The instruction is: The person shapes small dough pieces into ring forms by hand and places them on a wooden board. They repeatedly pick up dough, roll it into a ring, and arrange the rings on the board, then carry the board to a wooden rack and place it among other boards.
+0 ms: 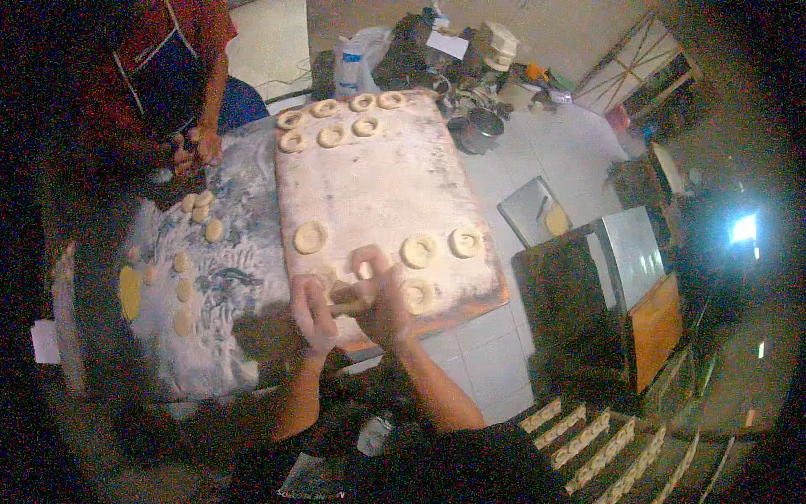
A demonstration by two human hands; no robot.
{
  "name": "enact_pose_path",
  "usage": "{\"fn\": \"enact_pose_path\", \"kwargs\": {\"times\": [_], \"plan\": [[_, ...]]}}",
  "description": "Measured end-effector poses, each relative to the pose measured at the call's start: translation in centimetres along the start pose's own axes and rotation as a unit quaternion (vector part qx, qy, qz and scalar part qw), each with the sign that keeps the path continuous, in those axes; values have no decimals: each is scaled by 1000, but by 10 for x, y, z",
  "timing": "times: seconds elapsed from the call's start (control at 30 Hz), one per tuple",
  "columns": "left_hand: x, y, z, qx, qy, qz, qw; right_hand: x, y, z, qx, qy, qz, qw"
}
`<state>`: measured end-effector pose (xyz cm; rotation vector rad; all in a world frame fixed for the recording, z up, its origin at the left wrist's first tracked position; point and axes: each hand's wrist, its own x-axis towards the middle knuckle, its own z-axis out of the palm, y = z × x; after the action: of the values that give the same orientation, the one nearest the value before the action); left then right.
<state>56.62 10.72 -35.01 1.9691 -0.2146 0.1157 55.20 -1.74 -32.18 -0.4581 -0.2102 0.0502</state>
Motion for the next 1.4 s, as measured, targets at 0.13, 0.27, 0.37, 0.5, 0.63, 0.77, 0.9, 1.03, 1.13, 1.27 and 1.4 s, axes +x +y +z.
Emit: {"fn": "enact_pose_path", "kwargs": {"times": [0.13,0.27,0.37,0.5,0.63,0.77,0.9,1.03,1.13,1.27,1.4], "plan": [[-6,32,63,54,-92,-23,994,-27,-52,-31,-709,63,72,698],[1,51,113,-5,-165,-12,986,-50,-95,-63,-216,59,-69,972],[-2,59,139,-3,-195,16,981,-71,-121,-83,-555,163,3,816],[-4,57,173,-28,-214,65,974,-87,-142,-109,-442,226,-49,867],[6,58,203,67,-199,180,961,-77,-147,-122,-573,301,-32,762],[36,62,207,237,-219,90,942,-71,-160,-130,-670,364,119,636],[35,59,186,330,-305,44,892,-86,-166,-151,-761,310,254,510],[21,48,177,330,-275,95,898,-95,-154,-176,-885,232,110,388],[17,33,163,260,-248,161,919,-81,-146,-165,-778,269,79,562],[6,-4,94,98,-101,89,986,-36,-108,-105,-866,214,53,450],[11,-79,-26,13,111,-35,993,53,17,-51,-758,-36,166,629]]}}
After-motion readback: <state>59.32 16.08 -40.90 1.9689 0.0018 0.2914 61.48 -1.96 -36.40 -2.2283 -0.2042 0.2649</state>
